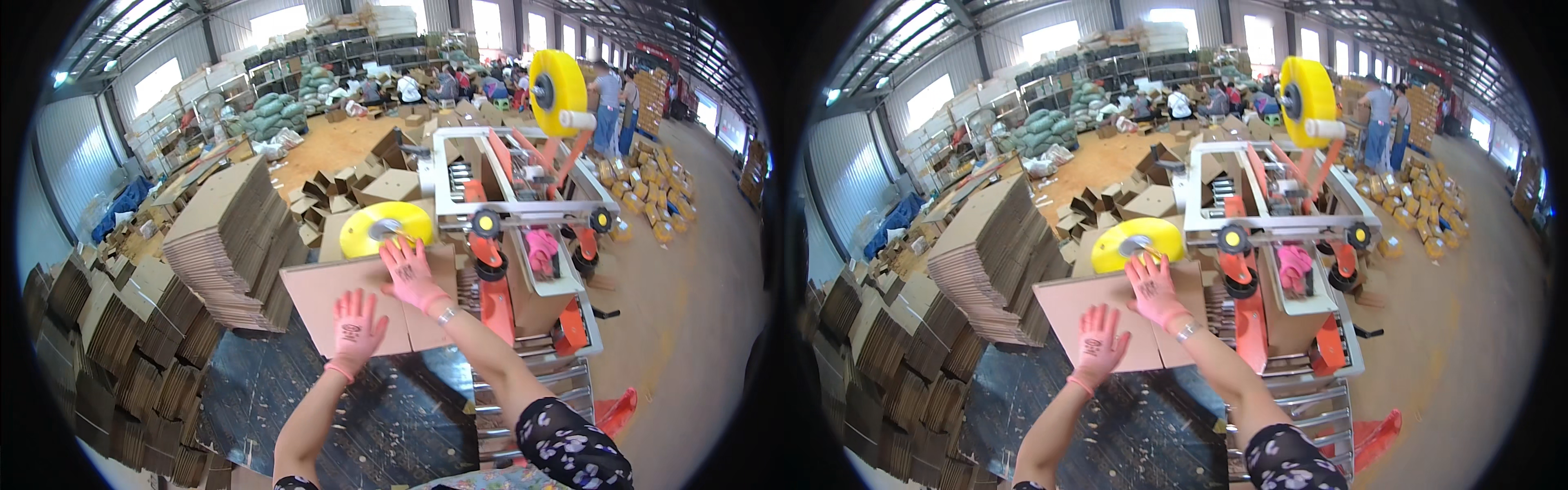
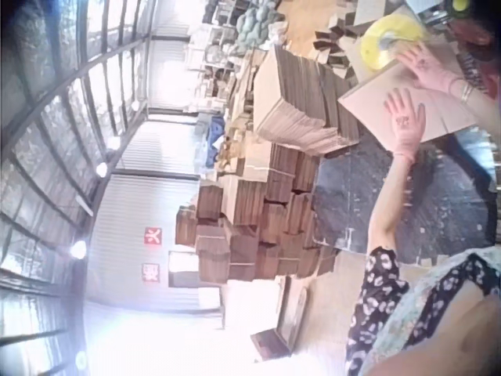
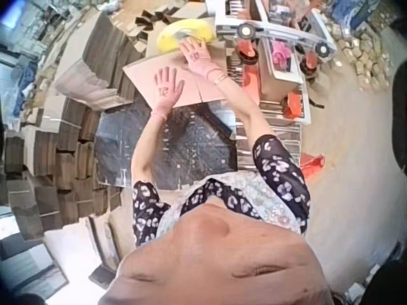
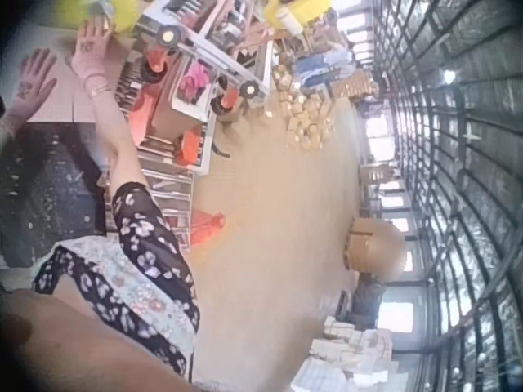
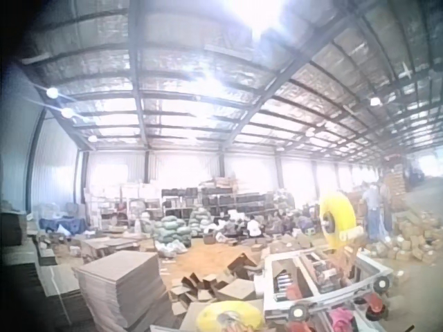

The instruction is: The person repeatedly picks up flat cardboard sheets, places them on a conveyor-fed box-forming machine, and folds them into boxes. The finished boxes are stacked nearby. The task is performed continuously in a warehouse setting.

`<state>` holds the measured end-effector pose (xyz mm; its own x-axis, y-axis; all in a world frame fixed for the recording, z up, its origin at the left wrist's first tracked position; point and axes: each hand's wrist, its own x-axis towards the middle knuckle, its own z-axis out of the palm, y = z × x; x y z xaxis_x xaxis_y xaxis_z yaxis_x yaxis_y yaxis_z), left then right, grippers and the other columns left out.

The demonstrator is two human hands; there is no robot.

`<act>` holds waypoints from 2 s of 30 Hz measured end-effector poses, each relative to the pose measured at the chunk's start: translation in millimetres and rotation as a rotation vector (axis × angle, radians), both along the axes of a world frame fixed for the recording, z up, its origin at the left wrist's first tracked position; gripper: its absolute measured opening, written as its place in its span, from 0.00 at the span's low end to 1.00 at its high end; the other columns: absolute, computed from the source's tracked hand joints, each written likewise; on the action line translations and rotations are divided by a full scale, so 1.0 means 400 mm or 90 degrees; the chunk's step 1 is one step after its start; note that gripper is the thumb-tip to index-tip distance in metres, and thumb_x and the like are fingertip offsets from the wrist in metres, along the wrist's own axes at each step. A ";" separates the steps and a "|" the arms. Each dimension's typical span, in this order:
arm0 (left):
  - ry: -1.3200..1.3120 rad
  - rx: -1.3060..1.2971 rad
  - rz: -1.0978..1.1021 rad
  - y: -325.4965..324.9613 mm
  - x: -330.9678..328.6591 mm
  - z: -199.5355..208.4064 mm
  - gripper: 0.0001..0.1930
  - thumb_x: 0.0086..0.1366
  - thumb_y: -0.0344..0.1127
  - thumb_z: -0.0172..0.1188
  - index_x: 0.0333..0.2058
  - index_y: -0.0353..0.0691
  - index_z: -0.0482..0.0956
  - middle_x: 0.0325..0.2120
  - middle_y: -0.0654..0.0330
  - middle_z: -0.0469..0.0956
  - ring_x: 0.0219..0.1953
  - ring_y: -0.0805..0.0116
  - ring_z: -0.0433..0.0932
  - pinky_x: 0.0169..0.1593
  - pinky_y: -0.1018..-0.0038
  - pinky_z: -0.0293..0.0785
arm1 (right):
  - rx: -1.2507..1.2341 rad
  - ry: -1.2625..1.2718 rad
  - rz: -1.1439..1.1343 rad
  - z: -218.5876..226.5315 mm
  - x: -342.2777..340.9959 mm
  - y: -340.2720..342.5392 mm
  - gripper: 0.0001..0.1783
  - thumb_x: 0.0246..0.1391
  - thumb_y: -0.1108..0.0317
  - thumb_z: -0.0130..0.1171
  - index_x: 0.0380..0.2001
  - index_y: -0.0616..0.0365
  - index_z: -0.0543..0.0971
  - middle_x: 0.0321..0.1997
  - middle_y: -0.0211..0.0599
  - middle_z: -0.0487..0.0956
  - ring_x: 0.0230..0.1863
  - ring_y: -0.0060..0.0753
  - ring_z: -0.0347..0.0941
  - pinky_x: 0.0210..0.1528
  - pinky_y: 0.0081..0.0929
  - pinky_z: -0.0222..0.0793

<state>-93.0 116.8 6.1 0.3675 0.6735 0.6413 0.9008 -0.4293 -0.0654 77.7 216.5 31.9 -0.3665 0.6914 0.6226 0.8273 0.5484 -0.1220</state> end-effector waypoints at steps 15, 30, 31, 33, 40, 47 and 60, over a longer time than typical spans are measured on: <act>0.193 -0.160 0.063 -0.305 -0.154 0.179 0.16 0.60 0.46 0.55 0.17 0.44 0.73 0.20 0.56 0.77 0.23 0.57 0.78 0.26 0.58 0.73 | -0.400 0.263 0.759 0.178 0.306 -0.716 0.12 0.55 0.71 0.59 0.21 0.59 0.71 0.35 0.42 0.79 0.36 0.46 0.76 0.34 0.42 0.68; 0.096 -0.305 -0.312 -0.621 -0.104 0.162 0.29 0.57 0.52 0.58 0.53 0.41 0.72 0.55 0.49 0.66 0.59 0.43 0.61 0.59 0.43 0.55 | 0.002 0.008 0.107 0.080 0.165 -0.884 0.20 0.50 0.60 0.63 0.45 0.55 0.77 0.55 0.40 0.74 0.54 0.46 0.70 0.57 0.54 0.60; 0.088 -0.298 -0.265 -0.605 -0.090 0.142 0.29 0.57 0.52 0.59 0.53 0.41 0.72 0.54 0.49 0.66 0.57 0.45 0.63 0.59 0.44 0.56 | -0.027 -0.011 0.060 0.080 0.195 -0.884 0.21 0.50 0.58 0.63 0.46 0.55 0.77 0.55 0.40 0.75 0.55 0.47 0.69 0.59 0.57 0.57; 0.059 -0.172 -0.219 -0.602 -0.072 0.114 0.28 0.55 0.49 0.59 0.53 0.41 0.71 0.53 0.49 0.65 0.55 0.47 0.64 0.58 0.44 0.57 | -0.055 -0.059 -0.036 0.096 0.286 -0.885 0.24 0.50 0.53 0.62 0.47 0.56 0.77 0.55 0.40 0.75 0.58 0.50 0.68 0.63 0.61 0.50; -0.478 -0.986 -0.189 -0.381 0.195 0.162 0.32 0.63 0.47 0.60 0.59 0.33 0.64 0.50 0.45 0.74 0.54 0.55 0.73 0.57 0.65 0.68 | -0.189 0.386 -0.010 -0.119 0.419 -1.156 0.21 0.54 0.66 0.56 0.52 0.58 0.75 0.56 0.46 0.73 0.62 0.52 0.65 0.69 0.57 0.43; -0.106 -0.600 -0.500 -0.233 0.783 0.095 0.19 0.64 0.41 0.56 0.50 0.38 0.73 0.45 0.47 0.76 0.47 0.54 0.77 0.51 0.66 0.72 | 0.147 0.288 -0.430 -0.197 0.555 -1.206 0.15 0.61 0.64 0.41 0.43 0.57 0.75 0.49 0.43 0.74 0.58 0.49 0.65 0.66 0.54 0.48; -0.177 -0.309 -0.280 -0.096 0.249 -0.159 0.11 0.60 0.39 0.57 0.36 0.40 0.77 0.39 0.53 0.76 0.45 0.52 0.74 0.50 0.58 0.69 | 0.114 0.272 0.016 -0.054 0.216 -0.416 0.25 0.49 0.68 0.63 0.52 0.59 0.75 0.57 0.44 0.71 0.62 0.50 0.64 0.66 0.50 0.52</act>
<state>6.7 78.5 -57.4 0.5364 0.7342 0.4162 0.5932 -0.6788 0.4328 164.1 50.3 10.4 -0.0674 0.5536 0.8300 0.7094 0.6116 -0.3503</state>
